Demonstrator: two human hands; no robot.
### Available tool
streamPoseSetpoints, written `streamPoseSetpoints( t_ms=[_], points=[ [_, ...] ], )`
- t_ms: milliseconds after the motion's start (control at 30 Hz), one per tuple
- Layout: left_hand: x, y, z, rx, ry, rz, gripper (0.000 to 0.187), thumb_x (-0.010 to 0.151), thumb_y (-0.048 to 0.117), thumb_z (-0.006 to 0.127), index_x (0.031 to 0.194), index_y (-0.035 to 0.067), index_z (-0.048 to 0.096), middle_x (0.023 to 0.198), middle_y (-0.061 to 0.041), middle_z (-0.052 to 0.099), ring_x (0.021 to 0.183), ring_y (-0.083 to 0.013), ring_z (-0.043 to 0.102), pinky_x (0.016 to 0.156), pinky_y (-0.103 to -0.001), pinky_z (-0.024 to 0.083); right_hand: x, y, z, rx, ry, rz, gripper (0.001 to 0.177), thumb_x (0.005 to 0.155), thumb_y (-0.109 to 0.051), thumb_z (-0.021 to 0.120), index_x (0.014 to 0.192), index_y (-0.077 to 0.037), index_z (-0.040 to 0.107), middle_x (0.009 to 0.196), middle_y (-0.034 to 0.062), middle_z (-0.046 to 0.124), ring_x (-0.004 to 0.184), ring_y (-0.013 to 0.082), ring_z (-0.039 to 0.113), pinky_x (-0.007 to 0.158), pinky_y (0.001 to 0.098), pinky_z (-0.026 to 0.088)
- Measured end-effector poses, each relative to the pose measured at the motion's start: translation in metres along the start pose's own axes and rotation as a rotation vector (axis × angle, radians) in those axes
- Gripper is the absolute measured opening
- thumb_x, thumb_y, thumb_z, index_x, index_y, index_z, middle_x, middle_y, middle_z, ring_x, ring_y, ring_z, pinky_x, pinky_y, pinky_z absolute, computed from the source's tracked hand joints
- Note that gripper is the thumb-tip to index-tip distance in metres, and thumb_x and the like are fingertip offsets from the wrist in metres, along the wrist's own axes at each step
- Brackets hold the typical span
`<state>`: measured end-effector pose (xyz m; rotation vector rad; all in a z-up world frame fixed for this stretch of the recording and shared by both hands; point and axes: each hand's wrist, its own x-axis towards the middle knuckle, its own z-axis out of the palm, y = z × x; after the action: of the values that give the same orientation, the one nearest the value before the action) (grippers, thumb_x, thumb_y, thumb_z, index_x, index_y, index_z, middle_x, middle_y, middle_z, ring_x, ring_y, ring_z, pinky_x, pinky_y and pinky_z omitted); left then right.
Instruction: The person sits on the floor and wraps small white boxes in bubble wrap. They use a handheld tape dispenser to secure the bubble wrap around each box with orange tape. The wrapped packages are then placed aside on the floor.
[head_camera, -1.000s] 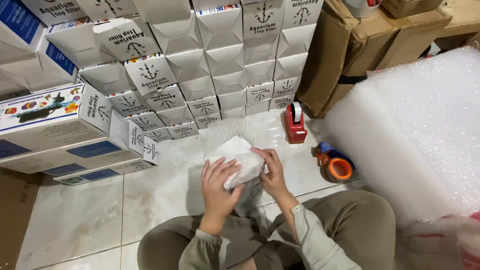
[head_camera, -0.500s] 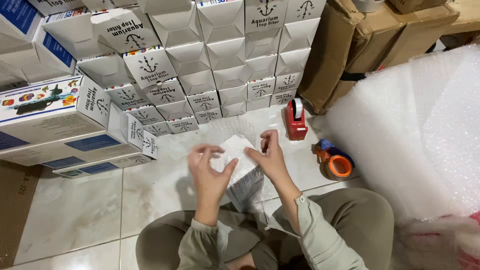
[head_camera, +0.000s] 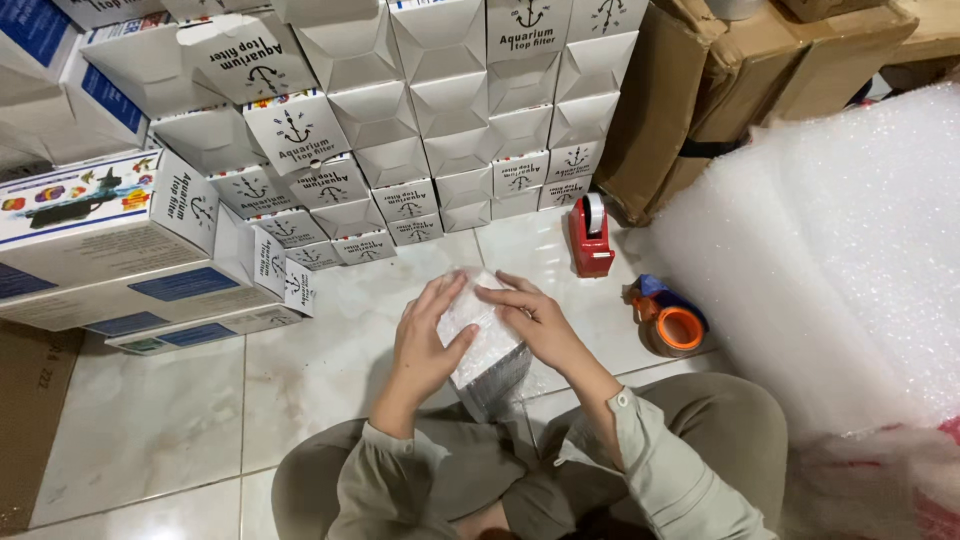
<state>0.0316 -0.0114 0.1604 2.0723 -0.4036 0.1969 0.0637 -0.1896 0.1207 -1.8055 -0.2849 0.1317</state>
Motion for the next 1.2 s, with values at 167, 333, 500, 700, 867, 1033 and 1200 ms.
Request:
streamPoseSetpoints(
  t_ms=[167, 333, 500, 700, 867, 1033, 1200],
  points=[
    [-0.002, 0.006, 0.006, 0.111, -0.024, 0.072, 0.036, 0.079, 0.004, 0.062, 0.114, 0.013, 0.066, 0.108, -0.011, 0.067, 0.103, -0.0365, 0.06, 0.093, -0.047, 0.04, -0.001, 0.014, 0.008, 0.264, 0.099, -0.029, 0.024, 0.072, -0.004, 0.062, 0.093, -0.004, 0.073, 0.127, 0.024, 0.055, 0.126, 0.0449, 0.041, 0.105, 0.0599, 0.024],
    [-0.004, -0.002, 0.007, 0.182, -0.154, 0.17, 0.035, 0.079, -0.006, 0.053, 0.107, 0.009, 0.07, 0.11, -0.011, 0.068, 0.105, -0.0324, 0.062, 0.092, -0.045, 0.043, -0.003, 0.002, 0.005, 0.322, 0.123, 0.003, 0.051, 0.072, 0.0, 0.061, 0.122, -0.004, 0.052, 0.131, 0.0229, 0.05, 0.132, 0.044, 0.033, 0.104, 0.0624, 0.024],
    [-0.012, -0.005, 0.014, 0.216, -0.147, 0.197, 0.035, 0.081, 0.002, 0.05, 0.107, 0.012, 0.07, 0.112, -0.01, 0.068, 0.11, -0.0286, 0.061, 0.094, -0.044, 0.042, 0.006, 0.025, -0.004, 0.037, -0.06, -0.156, 0.039, 0.075, -0.005, 0.053, 0.109, -0.015, 0.068, 0.13, 0.0171, 0.051, 0.132, 0.0439, 0.031, 0.106, 0.0581, 0.024],
    [-0.018, -0.015, 0.031, 0.176, 0.019, 0.184, 0.027, 0.082, 0.017, 0.058, 0.106, 0.016, 0.07, 0.11, -0.003, 0.069, 0.107, -0.0183, 0.064, 0.091, -0.035, 0.045, 0.005, 0.026, -0.003, 0.166, 0.009, -0.146, 0.022, 0.079, -0.003, 0.059, 0.09, -0.017, 0.071, 0.126, 0.0067, 0.049, 0.127, 0.023, 0.043, 0.107, 0.0445, 0.03],
    [-0.017, -0.01, 0.035, 0.196, 0.123, 0.255, 0.02, 0.073, 0.0, 0.066, 0.085, 0.013, 0.075, 0.092, -0.005, 0.073, 0.087, -0.0185, 0.072, 0.077, -0.033, 0.053, 0.042, 0.022, -0.046, 0.257, -0.402, 0.038, 0.021, 0.076, -0.013, 0.069, 0.096, -0.018, 0.072, 0.134, 0.0094, 0.042, 0.128, 0.0203, 0.041, 0.103, 0.0396, 0.037],
    [-0.024, -0.022, 0.036, 0.208, 0.02, 0.189, 0.025, 0.08, 0.005, 0.057, 0.09, 0.022, 0.072, 0.11, 0.0, 0.069, 0.104, -0.0135, 0.067, 0.09, -0.031, 0.046, 0.126, 0.2, -0.109, 0.074, 0.635, 0.288, 0.017, 0.077, -0.018, 0.063, 0.092, -0.02, 0.072, 0.078, -0.0059, 0.065, 0.058, 0.0068, 0.054, 0.052, 0.0216, 0.043],
    [-0.027, -0.024, 0.038, 0.313, 0.017, 0.251, 0.02, 0.079, 0.014, 0.059, 0.092, 0.023, 0.072, 0.111, 0.002, 0.069, 0.103, -0.0112, 0.066, 0.085, -0.029, 0.048, 0.127, 0.351, -0.151, -0.46, 0.662, 0.262, 0.025, 0.084, -0.031, 0.056, 0.093, -0.014, 0.071, 0.073, 0.0096, 0.067, 0.065, 0.0269, 0.062, 0.061, 0.0388, 0.046]
  ],
)
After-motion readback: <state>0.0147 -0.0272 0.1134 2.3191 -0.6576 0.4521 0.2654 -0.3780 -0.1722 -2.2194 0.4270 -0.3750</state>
